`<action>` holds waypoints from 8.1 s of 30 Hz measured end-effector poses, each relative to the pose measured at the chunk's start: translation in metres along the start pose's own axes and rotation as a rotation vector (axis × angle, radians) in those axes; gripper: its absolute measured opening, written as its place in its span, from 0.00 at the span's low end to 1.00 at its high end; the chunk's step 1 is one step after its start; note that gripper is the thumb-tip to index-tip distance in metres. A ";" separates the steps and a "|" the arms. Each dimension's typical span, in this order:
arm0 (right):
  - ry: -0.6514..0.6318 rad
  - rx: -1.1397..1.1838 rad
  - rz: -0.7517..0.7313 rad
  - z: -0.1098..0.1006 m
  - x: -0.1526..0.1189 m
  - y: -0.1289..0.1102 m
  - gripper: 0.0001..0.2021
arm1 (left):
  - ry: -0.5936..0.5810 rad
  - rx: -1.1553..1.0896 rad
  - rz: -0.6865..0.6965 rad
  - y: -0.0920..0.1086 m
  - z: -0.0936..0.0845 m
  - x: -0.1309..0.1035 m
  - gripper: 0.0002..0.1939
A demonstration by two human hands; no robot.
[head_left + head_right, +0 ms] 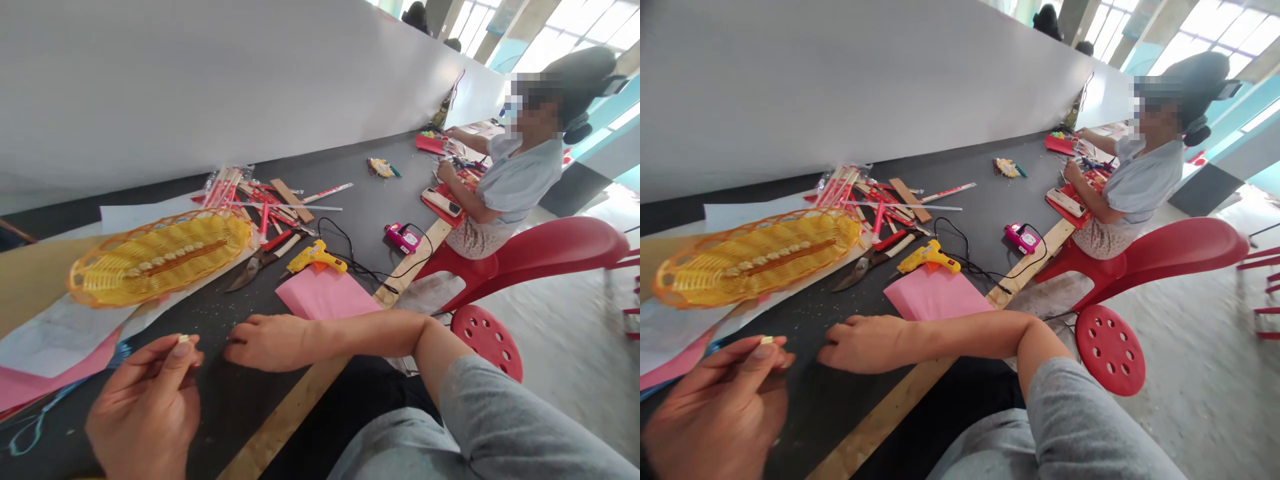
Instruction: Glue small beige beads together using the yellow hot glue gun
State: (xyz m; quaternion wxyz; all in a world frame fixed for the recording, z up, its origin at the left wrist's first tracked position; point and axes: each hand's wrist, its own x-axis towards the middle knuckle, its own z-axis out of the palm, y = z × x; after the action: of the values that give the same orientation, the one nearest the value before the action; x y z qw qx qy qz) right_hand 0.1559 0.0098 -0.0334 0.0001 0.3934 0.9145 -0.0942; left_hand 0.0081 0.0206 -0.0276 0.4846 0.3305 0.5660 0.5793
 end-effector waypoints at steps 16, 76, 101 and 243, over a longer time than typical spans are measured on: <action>0.282 0.247 0.358 -0.011 -0.038 0.032 0.08 | -0.050 -0.182 -0.007 -0.016 -0.007 0.006 0.16; 0.655 0.906 0.173 0.010 -0.001 0.025 0.06 | -0.179 0.006 -0.099 -0.021 -0.008 0.002 0.13; 0.640 1.209 0.278 0.018 -0.003 0.013 0.10 | -0.380 0.134 0.044 -0.034 -0.023 0.001 0.13; 0.776 0.756 -0.029 0.025 -0.010 0.015 0.08 | -0.586 -0.142 -0.290 -0.022 -0.021 -0.002 0.19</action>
State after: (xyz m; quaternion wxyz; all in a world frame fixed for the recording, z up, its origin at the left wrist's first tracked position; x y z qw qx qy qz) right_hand 0.1723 0.0084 -0.0599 -0.4804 0.3594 0.7551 -0.2643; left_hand -0.0066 0.0089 -0.0513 0.7260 0.3645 0.4019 0.4226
